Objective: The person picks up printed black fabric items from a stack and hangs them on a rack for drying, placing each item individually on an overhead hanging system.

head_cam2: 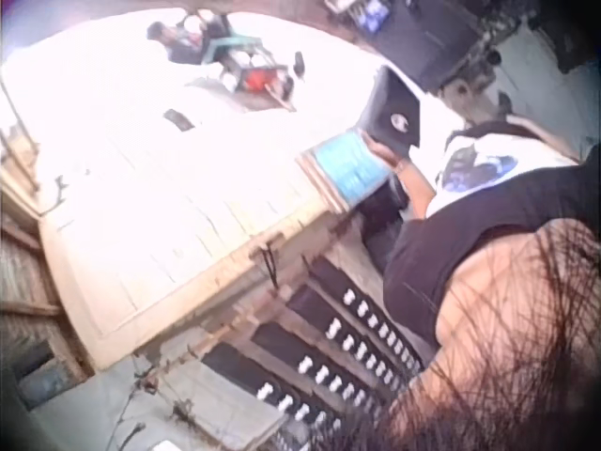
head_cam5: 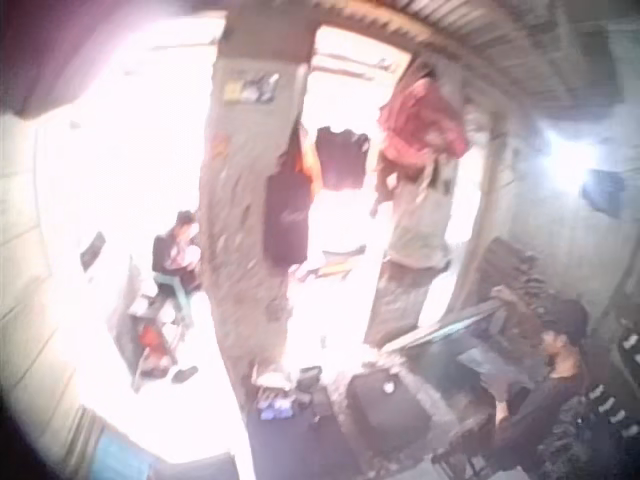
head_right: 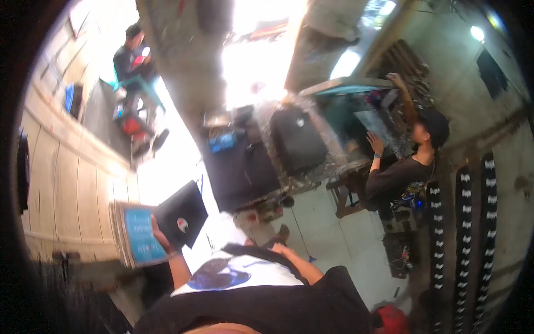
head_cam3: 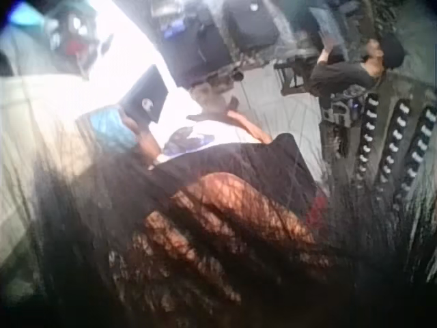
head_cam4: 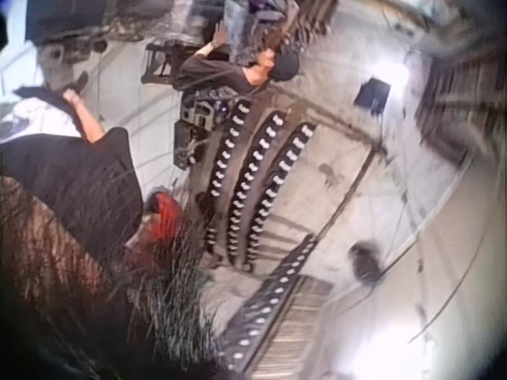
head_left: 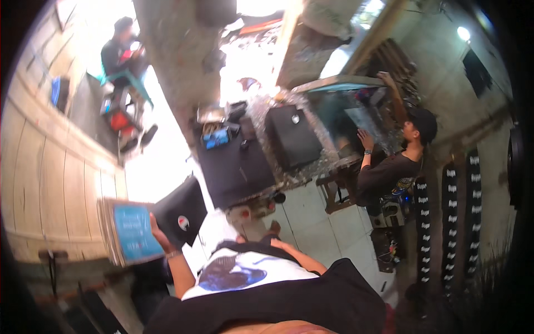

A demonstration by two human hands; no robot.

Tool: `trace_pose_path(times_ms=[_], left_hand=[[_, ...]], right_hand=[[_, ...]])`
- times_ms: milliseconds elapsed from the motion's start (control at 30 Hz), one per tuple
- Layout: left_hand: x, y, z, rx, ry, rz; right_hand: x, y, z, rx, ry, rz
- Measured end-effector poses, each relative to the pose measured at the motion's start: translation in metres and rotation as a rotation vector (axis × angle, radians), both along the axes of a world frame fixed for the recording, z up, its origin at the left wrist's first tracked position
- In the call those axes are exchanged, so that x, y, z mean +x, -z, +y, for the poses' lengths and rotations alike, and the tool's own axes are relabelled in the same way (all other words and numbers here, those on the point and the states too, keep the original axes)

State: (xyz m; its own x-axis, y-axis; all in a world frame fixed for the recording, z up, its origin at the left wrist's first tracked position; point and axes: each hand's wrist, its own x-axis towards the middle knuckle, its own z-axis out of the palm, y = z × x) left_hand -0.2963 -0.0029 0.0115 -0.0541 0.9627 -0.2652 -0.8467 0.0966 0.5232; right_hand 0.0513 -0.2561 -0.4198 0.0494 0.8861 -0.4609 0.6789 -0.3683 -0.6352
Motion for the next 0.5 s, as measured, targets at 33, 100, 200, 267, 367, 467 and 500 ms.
trace_pose_path(times_ms=[33, 100, 200, 267, 367, 467, 500], left_hand=[[0.005, 0.010, 0.007, 0.007, -0.008, 0.013], [-0.006, 0.017, 0.006, -0.033, 0.028, -0.024], [0.005, 0.009, 0.019, 0.024, 0.173, -0.017], [0.023, -0.011, 0.020, 0.065, 0.256, -0.038], [0.041, -0.016, 0.021, 0.093, 0.334, -0.073], [0.058, -0.016, 0.029, 0.025, 0.407, -0.088], [0.067, -0.023, 0.027, 0.042, 0.423, -0.093]], right_hand=[[0.001, 0.009, 0.012, -0.237, -0.096, 0.033], [-0.006, -0.023, 0.042, -0.554, -0.285, 0.046], [-0.006, -0.091, 0.063, -0.616, -0.253, -0.007], [-0.008, -0.123, 0.070, -0.611, -0.180, -0.088], [-0.030, -0.187, 0.049, -0.025, 0.288, -0.478], [-0.029, -0.163, 0.025, -0.116, 0.362, -0.314], [-0.035, -0.151, 0.014, -0.150, 0.380, -0.233]])
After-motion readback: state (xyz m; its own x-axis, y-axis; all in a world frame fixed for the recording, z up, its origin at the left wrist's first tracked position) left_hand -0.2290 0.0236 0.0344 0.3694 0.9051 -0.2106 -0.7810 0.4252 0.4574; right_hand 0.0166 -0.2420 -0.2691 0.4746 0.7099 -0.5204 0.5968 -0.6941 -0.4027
